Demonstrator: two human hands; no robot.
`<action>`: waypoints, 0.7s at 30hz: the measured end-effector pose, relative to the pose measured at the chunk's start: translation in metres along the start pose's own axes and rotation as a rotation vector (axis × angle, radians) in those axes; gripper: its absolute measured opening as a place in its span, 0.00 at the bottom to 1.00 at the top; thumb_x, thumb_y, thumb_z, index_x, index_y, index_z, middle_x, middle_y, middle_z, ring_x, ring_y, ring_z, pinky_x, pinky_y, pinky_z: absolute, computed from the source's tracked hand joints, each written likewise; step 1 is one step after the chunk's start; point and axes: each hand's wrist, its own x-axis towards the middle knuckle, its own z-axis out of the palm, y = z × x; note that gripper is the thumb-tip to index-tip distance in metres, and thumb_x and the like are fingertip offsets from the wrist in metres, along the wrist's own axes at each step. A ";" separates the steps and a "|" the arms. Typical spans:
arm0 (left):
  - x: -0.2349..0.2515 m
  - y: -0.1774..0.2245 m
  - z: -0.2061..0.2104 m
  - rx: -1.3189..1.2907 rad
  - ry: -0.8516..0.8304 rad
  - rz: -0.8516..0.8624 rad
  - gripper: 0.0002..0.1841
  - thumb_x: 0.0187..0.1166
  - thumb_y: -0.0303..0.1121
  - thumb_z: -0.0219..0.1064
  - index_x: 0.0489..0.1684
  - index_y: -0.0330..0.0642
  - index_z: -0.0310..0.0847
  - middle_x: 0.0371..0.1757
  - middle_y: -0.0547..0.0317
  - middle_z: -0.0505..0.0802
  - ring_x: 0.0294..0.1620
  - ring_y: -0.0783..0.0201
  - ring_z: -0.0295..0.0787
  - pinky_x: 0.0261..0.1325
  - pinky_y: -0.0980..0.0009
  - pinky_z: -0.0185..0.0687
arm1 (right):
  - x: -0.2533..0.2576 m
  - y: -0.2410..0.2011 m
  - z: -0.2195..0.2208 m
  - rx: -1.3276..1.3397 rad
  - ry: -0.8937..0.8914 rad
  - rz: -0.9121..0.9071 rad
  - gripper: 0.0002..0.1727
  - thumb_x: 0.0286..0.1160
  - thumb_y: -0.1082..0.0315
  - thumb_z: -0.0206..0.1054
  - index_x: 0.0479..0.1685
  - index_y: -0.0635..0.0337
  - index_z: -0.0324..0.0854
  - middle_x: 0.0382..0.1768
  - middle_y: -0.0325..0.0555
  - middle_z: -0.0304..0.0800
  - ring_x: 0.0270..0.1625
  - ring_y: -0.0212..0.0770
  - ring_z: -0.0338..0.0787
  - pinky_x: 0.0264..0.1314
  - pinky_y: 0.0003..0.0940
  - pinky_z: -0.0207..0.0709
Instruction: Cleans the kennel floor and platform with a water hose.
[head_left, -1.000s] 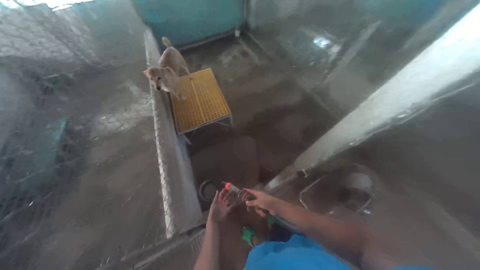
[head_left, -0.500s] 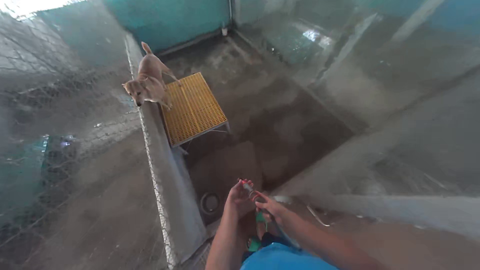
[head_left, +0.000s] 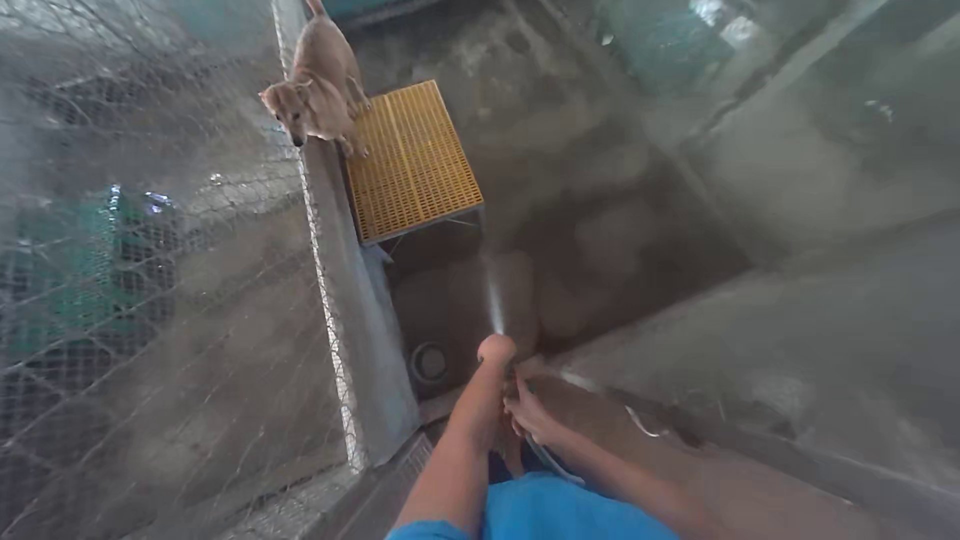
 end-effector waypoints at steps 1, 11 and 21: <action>0.009 -0.015 -0.005 -0.165 -0.078 0.000 0.22 0.90 0.44 0.54 0.66 0.34 0.81 0.65 0.39 0.88 0.63 0.47 0.87 0.64 0.46 0.80 | 0.001 0.003 0.001 0.000 0.003 0.006 0.39 0.93 0.68 0.53 0.96 0.47 0.34 0.48 0.53 0.77 0.24 0.37 0.77 0.27 0.33 0.75; 0.005 -0.085 -0.005 -0.144 0.151 -0.046 0.34 0.67 0.49 0.79 0.68 0.36 0.80 0.68 0.40 0.88 0.70 0.45 0.85 0.68 0.43 0.81 | -0.001 0.014 0.039 -0.128 -0.118 -0.024 0.46 0.90 0.69 0.58 0.98 0.44 0.27 0.60 0.64 0.79 0.32 0.44 0.84 0.39 0.42 0.82; 0.004 -0.187 -0.005 -0.321 0.122 0.100 0.30 0.87 0.52 0.61 0.77 0.37 0.75 0.73 0.37 0.85 0.76 0.42 0.81 0.78 0.42 0.72 | 0.004 0.014 0.050 -0.428 0.028 -0.174 0.36 0.92 0.63 0.56 0.96 0.57 0.47 0.75 0.69 0.78 0.70 0.63 0.86 0.75 0.58 0.76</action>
